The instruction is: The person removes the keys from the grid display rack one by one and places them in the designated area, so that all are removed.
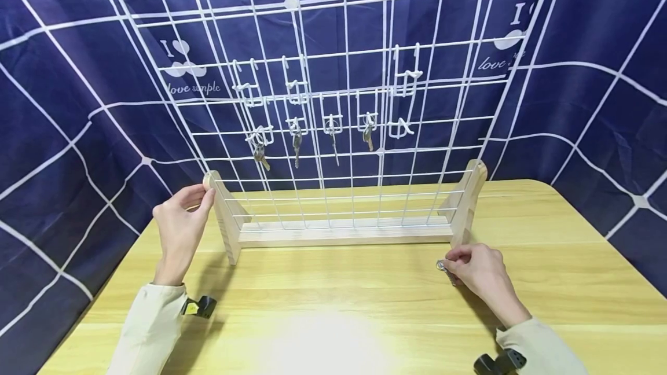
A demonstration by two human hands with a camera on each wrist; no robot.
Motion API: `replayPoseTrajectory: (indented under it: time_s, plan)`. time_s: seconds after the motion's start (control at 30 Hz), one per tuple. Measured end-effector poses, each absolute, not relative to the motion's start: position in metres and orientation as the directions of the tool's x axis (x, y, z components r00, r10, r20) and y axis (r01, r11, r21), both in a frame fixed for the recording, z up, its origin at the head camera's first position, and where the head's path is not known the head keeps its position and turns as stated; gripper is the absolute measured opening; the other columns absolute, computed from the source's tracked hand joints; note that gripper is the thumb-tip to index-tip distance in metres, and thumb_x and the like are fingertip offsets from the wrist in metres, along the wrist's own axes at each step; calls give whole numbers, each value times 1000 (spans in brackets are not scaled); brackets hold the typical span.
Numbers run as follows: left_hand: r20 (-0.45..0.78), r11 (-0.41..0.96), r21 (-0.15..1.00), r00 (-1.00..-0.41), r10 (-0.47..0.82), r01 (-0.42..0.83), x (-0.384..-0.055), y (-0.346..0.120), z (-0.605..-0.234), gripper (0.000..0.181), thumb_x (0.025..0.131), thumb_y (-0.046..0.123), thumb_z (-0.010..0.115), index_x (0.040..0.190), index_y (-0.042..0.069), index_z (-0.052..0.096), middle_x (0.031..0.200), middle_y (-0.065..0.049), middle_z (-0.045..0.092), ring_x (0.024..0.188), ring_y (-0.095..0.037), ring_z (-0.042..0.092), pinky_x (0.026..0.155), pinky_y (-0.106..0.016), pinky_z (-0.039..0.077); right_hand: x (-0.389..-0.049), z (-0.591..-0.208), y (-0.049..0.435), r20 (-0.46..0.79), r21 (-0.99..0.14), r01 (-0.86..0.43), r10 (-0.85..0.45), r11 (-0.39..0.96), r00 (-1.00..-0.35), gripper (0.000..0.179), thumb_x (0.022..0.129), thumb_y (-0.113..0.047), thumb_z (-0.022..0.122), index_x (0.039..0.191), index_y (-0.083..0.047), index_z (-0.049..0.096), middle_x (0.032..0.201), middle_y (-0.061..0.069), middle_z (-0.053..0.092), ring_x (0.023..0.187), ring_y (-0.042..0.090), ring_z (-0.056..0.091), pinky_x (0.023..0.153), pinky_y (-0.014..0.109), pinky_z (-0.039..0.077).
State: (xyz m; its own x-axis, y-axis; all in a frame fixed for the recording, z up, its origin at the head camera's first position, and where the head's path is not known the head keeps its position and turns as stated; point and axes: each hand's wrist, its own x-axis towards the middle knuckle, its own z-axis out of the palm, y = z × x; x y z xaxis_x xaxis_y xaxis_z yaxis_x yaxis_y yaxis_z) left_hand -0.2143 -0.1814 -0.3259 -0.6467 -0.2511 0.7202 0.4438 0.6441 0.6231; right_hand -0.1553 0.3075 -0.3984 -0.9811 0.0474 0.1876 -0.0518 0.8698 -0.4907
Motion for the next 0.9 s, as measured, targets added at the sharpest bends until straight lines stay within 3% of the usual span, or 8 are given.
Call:
replayPoseTrajectory:
  time_s: [0.33,0.5,0.7,0.9]
  plan:
    - [722,639,623,-645,-249,451,-214,-181,-326,18,86,6,71,94,-9,71,86,-21,72,75,-32,72,64,0,45,-153,-390,305,177,-506,-56,40,861,-983,18,88,-19,68,92,-3,74,67,0,69,55,11,60,55,30,46]
    - [726,632,624,-640,-251,460,-215,-182,-327,17,85,4,71,92,-11,70,86,-22,72,75,-33,72,64,-1,47,-149,-369,302,283,-463,-106,34,880,-959,20,89,-21,67,93,-3,74,58,-5,64,54,8,55,53,32,45]
    - [731,630,619,-636,-246,468,-215,-181,-326,16,85,4,71,92,-11,70,85,-23,72,74,-33,71,63,0,46,-146,-340,298,403,-458,-175,29,872,-915,15,87,-18,70,93,-6,75,61,-4,67,53,-4,55,57,22,41]
    - [733,640,613,-635,-244,463,-214,-181,-327,16,85,4,71,92,-11,70,85,-22,72,74,-33,71,63,2,44,-148,-316,279,448,-518,-224,39,826,-893,17,87,-23,72,95,-8,76,67,0,72,54,-5,60,63,11,39]
